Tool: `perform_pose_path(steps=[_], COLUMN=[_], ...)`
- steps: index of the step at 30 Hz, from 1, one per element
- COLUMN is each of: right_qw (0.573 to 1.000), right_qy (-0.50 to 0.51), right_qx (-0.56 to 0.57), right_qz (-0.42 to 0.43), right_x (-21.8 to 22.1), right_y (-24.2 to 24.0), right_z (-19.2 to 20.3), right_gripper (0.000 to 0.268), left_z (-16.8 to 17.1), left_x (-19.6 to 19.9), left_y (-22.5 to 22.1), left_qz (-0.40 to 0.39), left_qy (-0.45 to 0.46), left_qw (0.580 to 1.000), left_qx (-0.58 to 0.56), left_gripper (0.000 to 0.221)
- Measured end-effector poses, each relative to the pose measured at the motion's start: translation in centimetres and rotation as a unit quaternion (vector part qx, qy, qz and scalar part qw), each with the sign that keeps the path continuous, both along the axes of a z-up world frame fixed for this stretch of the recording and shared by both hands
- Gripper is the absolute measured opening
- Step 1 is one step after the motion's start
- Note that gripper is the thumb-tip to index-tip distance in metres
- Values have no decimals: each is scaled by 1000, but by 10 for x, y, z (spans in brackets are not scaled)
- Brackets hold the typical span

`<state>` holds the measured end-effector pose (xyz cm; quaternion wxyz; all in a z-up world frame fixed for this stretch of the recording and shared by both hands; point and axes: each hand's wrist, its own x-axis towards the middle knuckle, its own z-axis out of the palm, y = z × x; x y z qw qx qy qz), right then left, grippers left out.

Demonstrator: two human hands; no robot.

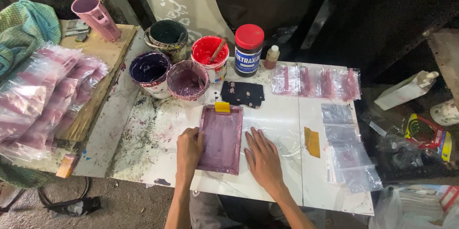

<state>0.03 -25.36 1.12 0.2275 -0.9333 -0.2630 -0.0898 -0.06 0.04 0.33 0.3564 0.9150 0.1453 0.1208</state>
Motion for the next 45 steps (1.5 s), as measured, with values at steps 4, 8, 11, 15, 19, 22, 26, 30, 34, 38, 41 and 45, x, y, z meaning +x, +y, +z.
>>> perform_pose_path(steps=[4,8,11,15,19,22,26,30,34,38,41,45], right_qw=[1000,1000,1000,1000,1000,1000,1000,1000,1000,970,936,907], right_qy=[6,14,11,12,7,8,3,10,23,114,126,225], right_qx=[2,-1,0,-3,-3,8,5,9,17,213,324,345], right_qz=[-3,-3,-2,-3,-6,-2,-3,-4,-9,-41,-55,-90], right_x=[-1,0,0,-1,0,-1,-1,-1,-1,-1,-4,0], right_y=[0,0,0,0,0,0,0,0,1,-6,-11,-21], right_z=[-1,0,0,0,-1,0,1,1,9,11,30,35], right_gripper=[52,53,52,52,52,51,51,50,52,47,39,45], left_z=[0,2,2,1,3,3,3,5,15,41,57,57], left_x=[0,-1,-1,-1,0,-1,-1,-1,-1,-5,-5,-3], left_y=[0,1,1,2,2,2,3,3,-4,-17,-31,-61], left_qz=[-1,-1,-3,-2,1,-1,2,0,6,12,9,5], left_qy=[0,-6,-11,-16,-2,2,10,8,4,-9,4,20], left_qw=[1000,1000,1000,1000,1000,1000,1000,1000,1000,1000,1000,996], left_qx=[1,-10,-9,-13,-20,-16,-24,-23,-11,-14,-29,-92], left_gripper=[15,15,15,13,15,24,17,27,21,20,22,18])
